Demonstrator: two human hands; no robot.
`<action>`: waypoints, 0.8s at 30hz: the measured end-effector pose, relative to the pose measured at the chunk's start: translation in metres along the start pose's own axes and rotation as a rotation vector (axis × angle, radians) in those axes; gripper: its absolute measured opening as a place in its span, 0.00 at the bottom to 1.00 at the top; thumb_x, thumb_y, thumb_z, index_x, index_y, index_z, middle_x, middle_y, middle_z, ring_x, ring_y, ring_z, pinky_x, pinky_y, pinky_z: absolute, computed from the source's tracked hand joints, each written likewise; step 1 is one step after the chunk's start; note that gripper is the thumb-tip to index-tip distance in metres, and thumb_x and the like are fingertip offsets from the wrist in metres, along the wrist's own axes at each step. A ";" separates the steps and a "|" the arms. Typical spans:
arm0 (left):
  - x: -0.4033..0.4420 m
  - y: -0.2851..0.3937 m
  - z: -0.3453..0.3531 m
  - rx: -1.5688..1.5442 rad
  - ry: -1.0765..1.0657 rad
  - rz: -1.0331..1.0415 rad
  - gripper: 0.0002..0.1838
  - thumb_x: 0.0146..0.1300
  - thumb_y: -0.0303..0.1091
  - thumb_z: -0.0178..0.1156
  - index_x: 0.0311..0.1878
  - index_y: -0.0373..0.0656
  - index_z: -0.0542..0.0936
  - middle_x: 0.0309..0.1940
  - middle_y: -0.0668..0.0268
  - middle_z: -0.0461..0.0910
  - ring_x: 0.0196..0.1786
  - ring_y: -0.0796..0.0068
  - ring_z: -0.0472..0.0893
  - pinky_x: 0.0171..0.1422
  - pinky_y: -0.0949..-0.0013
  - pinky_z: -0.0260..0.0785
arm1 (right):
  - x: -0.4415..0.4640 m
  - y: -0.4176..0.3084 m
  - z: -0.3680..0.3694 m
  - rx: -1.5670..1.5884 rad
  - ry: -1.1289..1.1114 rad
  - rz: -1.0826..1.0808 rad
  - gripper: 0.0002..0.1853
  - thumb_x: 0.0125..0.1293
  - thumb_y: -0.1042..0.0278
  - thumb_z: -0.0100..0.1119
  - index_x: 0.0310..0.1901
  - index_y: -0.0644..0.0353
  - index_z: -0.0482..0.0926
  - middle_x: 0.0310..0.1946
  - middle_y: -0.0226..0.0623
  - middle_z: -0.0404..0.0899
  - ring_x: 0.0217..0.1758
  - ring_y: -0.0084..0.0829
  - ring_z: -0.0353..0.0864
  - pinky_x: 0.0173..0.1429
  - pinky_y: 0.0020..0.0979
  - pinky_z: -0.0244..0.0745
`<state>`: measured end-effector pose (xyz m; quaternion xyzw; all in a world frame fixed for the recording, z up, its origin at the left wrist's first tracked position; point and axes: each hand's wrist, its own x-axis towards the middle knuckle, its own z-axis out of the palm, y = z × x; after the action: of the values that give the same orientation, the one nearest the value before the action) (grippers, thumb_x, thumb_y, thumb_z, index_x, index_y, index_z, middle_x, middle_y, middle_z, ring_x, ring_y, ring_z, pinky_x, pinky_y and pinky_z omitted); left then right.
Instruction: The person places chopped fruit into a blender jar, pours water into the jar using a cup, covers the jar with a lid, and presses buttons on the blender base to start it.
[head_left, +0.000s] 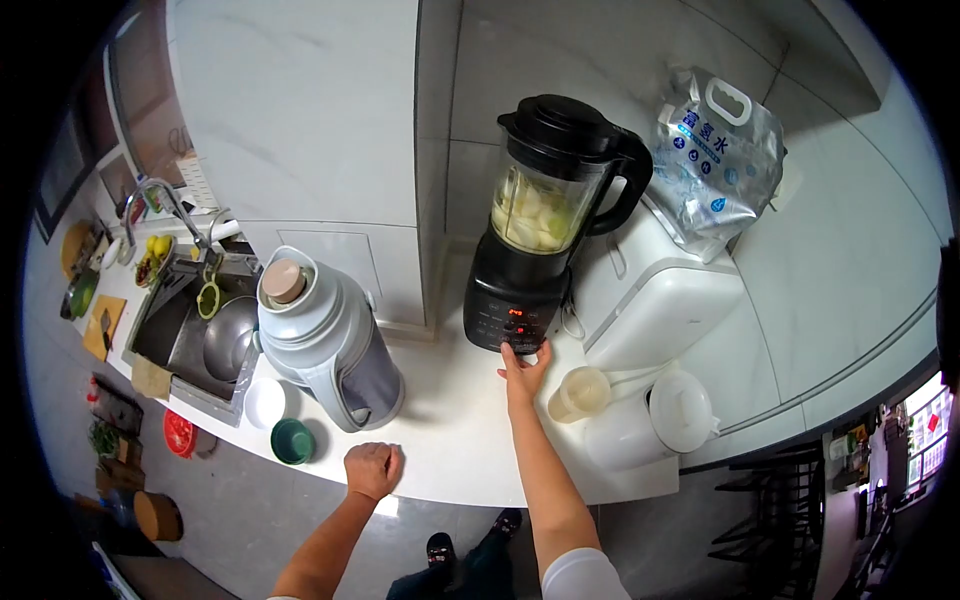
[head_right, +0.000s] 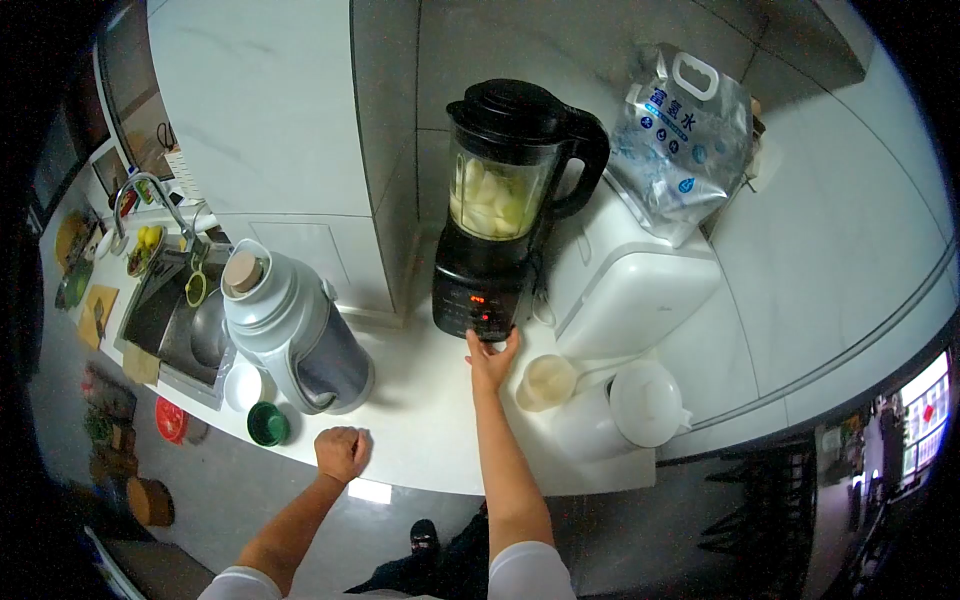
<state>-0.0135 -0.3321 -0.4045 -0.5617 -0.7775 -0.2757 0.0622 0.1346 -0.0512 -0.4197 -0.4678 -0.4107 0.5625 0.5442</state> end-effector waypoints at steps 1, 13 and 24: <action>0.000 0.000 0.000 0.005 0.002 0.003 0.15 0.58 0.34 0.61 0.16 0.44 0.74 0.16 0.60 0.76 0.22 0.55 0.77 0.29 0.55 0.68 | 0.000 0.001 -0.002 0.020 -0.023 -0.006 0.49 0.57 0.69 0.74 0.72 0.54 0.48 0.72 0.36 0.54 0.51 0.31 0.79 0.33 0.28 0.84; 0.000 0.000 -0.003 -0.040 0.014 0.010 0.15 0.59 0.35 0.60 0.17 0.43 0.75 0.17 0.59 0.77 0.23 0.55 0.77 0.30 0.54 0.68 | -0.115 -0.007 -0.040 -0.203 -0.105 -0.225 0.41 0.58 0.71 0.72 0.70 0.58 0.59 0.67 0.40 0.61 0.57 0.31 0.74 0.47 0.26 0.74; 0.001 -0.007 -0.007 -0.114 -0.075 0.005 0.15 0.63 0.38 0.57 0.22 0.42 0.80 0.23 0.56 0.81 0.27 0.53 0.80 0.35 0.53 0.71 | -0.143 -0.024 -0.135 -0.431 0.136 -0.156 0.42 0.54 0.69 0.75 0.68 0.59 0.60 0.63 0.42 0.66 0.63 0.36 0.70 0.58 0.36 0.72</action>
<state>-0.0214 -0.3368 -0.4006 -0.5763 -0.7609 -0.2982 0.0017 0.2669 -0.1983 -0.4157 -0.5770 -0.5185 0.3851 0.4999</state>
